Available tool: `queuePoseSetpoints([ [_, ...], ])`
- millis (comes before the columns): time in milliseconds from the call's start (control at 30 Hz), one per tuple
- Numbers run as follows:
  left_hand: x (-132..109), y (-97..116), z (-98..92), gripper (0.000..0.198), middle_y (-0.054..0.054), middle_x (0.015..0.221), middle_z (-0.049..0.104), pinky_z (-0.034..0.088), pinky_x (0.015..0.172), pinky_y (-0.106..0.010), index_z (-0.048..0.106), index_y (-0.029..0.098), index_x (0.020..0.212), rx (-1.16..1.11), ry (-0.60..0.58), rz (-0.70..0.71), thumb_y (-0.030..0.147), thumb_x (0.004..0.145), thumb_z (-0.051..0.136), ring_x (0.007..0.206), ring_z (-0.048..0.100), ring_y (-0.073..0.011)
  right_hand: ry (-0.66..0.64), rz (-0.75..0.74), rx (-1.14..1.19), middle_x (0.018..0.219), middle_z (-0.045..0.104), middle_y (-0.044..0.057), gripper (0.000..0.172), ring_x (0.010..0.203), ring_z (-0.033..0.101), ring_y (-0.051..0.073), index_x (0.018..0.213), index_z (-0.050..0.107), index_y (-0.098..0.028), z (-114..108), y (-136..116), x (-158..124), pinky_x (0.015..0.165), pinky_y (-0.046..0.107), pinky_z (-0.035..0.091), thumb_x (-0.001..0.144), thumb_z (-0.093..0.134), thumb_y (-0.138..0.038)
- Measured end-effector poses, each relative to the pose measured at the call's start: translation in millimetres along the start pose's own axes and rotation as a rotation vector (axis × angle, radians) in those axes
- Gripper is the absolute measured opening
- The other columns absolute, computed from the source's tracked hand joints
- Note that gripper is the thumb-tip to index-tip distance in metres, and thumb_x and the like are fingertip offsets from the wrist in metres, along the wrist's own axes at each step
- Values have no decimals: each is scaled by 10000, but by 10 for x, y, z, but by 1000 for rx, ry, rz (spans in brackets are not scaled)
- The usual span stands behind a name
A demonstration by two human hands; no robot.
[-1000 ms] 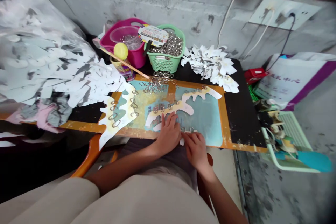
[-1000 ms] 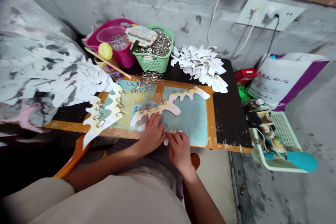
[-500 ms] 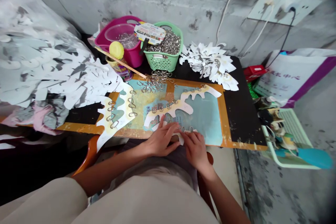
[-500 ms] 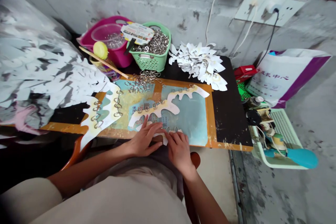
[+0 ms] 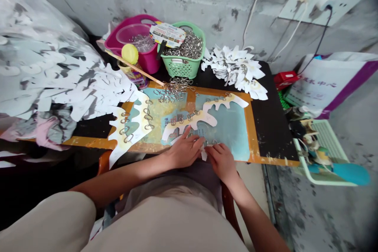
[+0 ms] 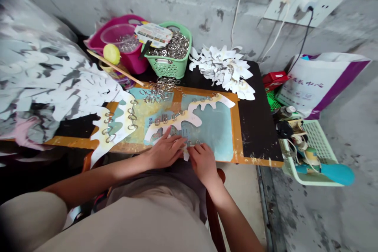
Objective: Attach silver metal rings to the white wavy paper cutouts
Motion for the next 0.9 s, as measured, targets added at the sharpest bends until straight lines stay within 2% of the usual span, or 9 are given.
queuePoseSetpoints([
  [167, 40, -24, 45, 303, -82, 944, 724, 182, 1179, -602, 501, 169, 1216, 3, 40, -24, 272, 933, 529, 1037, 660, -268, 25, -34, -233, 794, 586, 77, 196, 777, 498, 241, 897, 651, -190, 37, -10, 39, 645, 342, 350, 983, 476, -178],
  [300, 54, -38, 64, 262, -78, 943, 714, 174, 1191, -568, 547, 160, 1147, 32, 42, -17, 272, 914, 589, 1034, 654, -250, 105, -5, -267, 768, 563, 75, 220, 743, 495, 230, 861, 607, -170, 90, -27, 55, 651, 329, 334, 997, 435, -151],
  [433, 92, -41, 18, 107, -48, 897, 691, 193, 1182, -564, 618, 199, 994, 37, 23, 14, 263, 928, 563, 983, 641, -230, 118, 61, -245, 781, 563, 83, 218, 766, 507, 240, 876, 584, -168, 118, -19, 65, 667, 329, 349, 999, 403, -160],
  [567, 134, 47, -21, 146, -20, 778, 634, 204, 1172, -573, 635, 213, 816, 76, 9, 17, 239, 922, 538, 905, 619, -221, 68, 93, -119, 815, 583, 87, 208, 779, 531, 245, 891, 582, -177, 67, 15, 59, 669, 334, 385, 988, 397, -183],
  [667, 147, 179, 18, 169, -33, 754, 619, 223, 1157, -596, 643, 189, 824, 191, 28, 21, 182, 925, 508, 890, 610, -238, 52, 106, 84, 906, 622, 89, 165, 837, 575, 240, 1040, 567, -171, -19, 46, 36, 709, 335, 435, 973, 418, -192],
  [733, 150, 256, 65, 186, -48, 758, 620, 246, 1151, -592, 643, 158, 856, 251, 47, 47, 125, 929, 475, 881, 613, -242, 42, 115, 172, 986, 636, 98, 216, 904, 588, 247, 1142, 535, -165, -63, 57, 27, 754, 344, 455, 940, 459, -179],
  [800, 155, 275, 99, 200, -53, 757, 621, 274, 1142, -586, 628, 139, 859, 267, 62, 50, 80, 924, 449, 851, 621, -235, 20, 118, 180, 989, 636, 96, 224, 916, 584, 251, 1131, 550, -169, -78, 58, 33, 761, 343, 454, 917, 482, -160],
  [900, 157, 207, 89, 191, -62, 777, 634, 311, 1125, -584, 593, 142, 844, 223, 72, 23, 75, 925, 434, 864, 643, -236, -5, 108, 118, 896, 621, 75, 136, 853, 569, 233, 1005, 613, -183, -64, 56, 65, 716, 317, 426, 955, 487, -184],
])
Point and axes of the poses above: each hand's wrist, its own x-axis towards the middle knuckle, its own z-axis out of the palm, y = z × x, the point moved 4 cm from there along x, towards the middle knuckle
